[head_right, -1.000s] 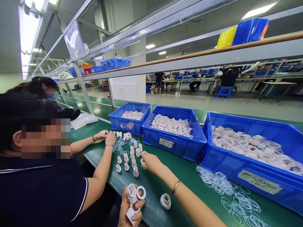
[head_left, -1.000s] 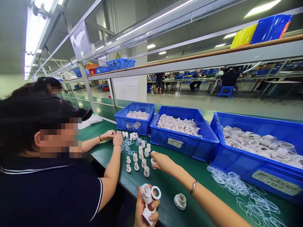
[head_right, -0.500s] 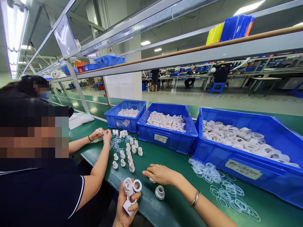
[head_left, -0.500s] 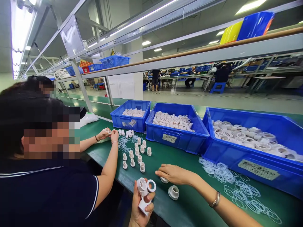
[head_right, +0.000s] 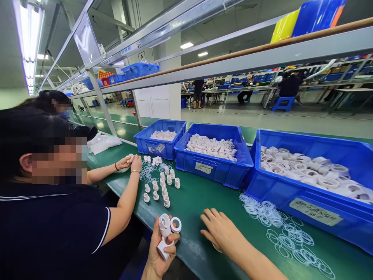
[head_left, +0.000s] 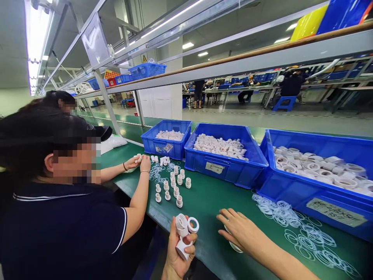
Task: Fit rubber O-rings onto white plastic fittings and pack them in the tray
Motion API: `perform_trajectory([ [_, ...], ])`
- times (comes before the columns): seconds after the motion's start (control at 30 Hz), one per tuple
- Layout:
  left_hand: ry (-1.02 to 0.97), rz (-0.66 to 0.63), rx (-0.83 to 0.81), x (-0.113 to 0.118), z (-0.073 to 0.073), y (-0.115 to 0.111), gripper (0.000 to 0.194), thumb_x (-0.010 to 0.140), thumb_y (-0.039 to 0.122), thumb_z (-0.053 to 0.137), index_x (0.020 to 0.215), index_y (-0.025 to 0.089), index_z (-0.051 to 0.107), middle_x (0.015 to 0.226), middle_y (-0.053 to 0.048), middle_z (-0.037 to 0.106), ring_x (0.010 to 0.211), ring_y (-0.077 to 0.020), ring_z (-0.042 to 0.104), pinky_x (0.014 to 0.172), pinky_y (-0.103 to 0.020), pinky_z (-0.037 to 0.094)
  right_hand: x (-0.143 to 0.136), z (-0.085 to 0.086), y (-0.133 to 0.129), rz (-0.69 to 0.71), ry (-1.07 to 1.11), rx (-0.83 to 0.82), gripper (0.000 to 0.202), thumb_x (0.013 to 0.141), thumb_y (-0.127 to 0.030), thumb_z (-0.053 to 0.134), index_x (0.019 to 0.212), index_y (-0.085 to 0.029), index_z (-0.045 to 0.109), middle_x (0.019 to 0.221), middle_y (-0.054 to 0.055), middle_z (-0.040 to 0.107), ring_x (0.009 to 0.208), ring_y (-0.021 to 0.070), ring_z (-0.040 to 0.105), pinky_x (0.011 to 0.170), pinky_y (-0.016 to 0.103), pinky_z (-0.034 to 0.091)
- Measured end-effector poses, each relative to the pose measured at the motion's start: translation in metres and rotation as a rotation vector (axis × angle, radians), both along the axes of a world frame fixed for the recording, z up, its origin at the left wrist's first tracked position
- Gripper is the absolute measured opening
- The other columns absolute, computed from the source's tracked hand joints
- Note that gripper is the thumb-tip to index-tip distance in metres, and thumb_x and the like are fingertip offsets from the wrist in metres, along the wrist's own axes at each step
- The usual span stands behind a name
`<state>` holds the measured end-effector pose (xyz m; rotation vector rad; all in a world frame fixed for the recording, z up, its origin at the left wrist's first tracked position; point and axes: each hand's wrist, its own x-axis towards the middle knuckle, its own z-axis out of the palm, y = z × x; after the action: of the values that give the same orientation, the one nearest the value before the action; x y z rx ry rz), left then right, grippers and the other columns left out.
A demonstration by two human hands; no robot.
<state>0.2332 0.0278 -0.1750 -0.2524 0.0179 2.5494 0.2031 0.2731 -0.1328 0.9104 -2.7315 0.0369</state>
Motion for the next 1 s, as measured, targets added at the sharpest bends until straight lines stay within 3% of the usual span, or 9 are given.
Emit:
perform_trajectory([
  [0.1, 0.003, -0.015, -0.005, 0.004, 0.003, 0.007, 0.047, 0.074, 0.044, 0.082, 0.108, 0.015, 0.068, 0.092, -0.004, 0.06, 0.063, -0.0042, 0.044, 0.04, -0.01, 0.028, 0.011, 0.023, -0.021, 0.051, -0.083, -0.176, 0.029, 0.099, -0.042, 0.057, 0.12, -0.022, 0.056, 0.112, 0.01, 0.064, 0.095, 0.0281, 0.063, 0.075, 0.04, 0.054],
  [0.17, -0.003, -0.018, -0.047, 0.007, 0.005, 0.01, 0.049, 0.074, 0.045, 0.082, 0.11, 0.016, 0.068, 0.092, -0.004, 0.062, 0.062, -0.0047, 0.048, 0.039, -0.01, 0.027, 0.018, 0.032, -0.042, 0.074, -0.174, -0.234, 0.034, 0.099, -0.041, 0.058, 0.127, -0.022, 0.052, 0.114, 0.009, 0.064, 0.099, 0.0271, 0.064, 0.077, 0.038, 0.054],
  [0.33, 0.025, 0.016, -0.093, 0.009, 0.006, 0.001, 0.051, 0.076, 0.048, 0.079, 0.111, 0.014, 0.068, 0.088, -0.006, 0.063, 0.062, -0.0054, 0.048, 0.04, -0.01, 0.027, 0.016, 0.032, -0.071, 0.044, -0.327, -0.257, 0.026, 0.099, -0.026, 0.055, 0.125, -0.022, 0.053, 0.107, 0.007, 0.063, 0.09, 0.0242, 0.067, 0.072, 0.034, 0.054],
  [0.47, 0.009, 0.059, -0.084, 0.012, -0.003, -0.019, 0.048, 0.074, 0.048, 0.081, 0.108, 0.015, 0.07, 0.109, -0.01, 0.066, 0.062, -0.0043, 0.043, 0.039, -0.01, 0.028, -0.006, 0.035, -0.079, 0.023, -0.257, -0.342, 0.03, 0.097, -0.023, 0.049, 0.127, -0.022, 0.047, 0.114, 0.009, 0.059, 0.094, 0.0253, 0.065, 0.077, 0.037, 0.054],
  [0.53, 0.006, 0.065, -0.087, 0.015, -0.011, -0.028, 0.048, 0.073, 0.048, 0.081, 0.108, 0.018, 0.07, 0.11, -0.009, 0.067, 0.062, -0.0048, 0.043, 0.038, -0.01, 0.027, -0.021, 0.039, -0.088, 0.011, -0.197, -0.36, 0.034, 0.096, -0.022, 0.049, 0.13, -0.02, 0.043, 0.118, 0.012, 0.058, 0.101, 0.0264, 0.062, 0.082, 0.039, 0.053],
  [0.67, 0.038, 0.07, -0.074, 0.022, -0.026, -0.036, 0.049, 0.074, 0.051, 0.08, 0.109, 0.018, 0.072, 0.104, -0.007, 0.068, 0.064, -0.0063, 0.045, 0.037, -0.01, 0.026, -0.051, 0.04, -0.116, -0.016, -0.169, -0.249, 0.026, 0.094, -0.02, 0.054, 0.119, -0.019, 0.048, 0.112, 0.011, 0.06, 0.097, 0.0247, 0.061, 0.081, 0.035, 0.052],
  [0.8, 0.041, 0.069, -0.058, 0.025, -0.037, -0.038, 0.046, 0.075, 0.053, 0.078, 0.107, 0.02, 0.073, 0.104, -0.007, 0.07, 0.062, -0.0068, 0.046, 0.035, -0.01, 0.025, -0.069, 0.028, -0.134, -0.014, -0.166, -0.139, 0.01, 0.093, -0.017, 0.055, 0.102, -0.019, 0.055, 0.101, 0.01, 0.062, 0.089, 0.0252, 0.061, 0.072, 0.033, 0.051],
  [1.0, 0.089, 0.02, -0.074, 0.023, -0.047, -0.039, 0.044, 0.075, 0.054, 0.078, 0.106, 0.024, 0.073, 0.102, -0.006, 0.069, 0.061, -0.0059, 0.047, 0.033, -0.009, 0.018, -0.062, 0.018, -0.115, -0.017, -0.15, -0.029, 0.009, 0.098, -0.022, 0.052, 0.102, -0.018, 0.06, 0.105, 0.011, 0.061, 0.091, 0.0257, 0.061, 0.069, 0.033, 0.051],
])
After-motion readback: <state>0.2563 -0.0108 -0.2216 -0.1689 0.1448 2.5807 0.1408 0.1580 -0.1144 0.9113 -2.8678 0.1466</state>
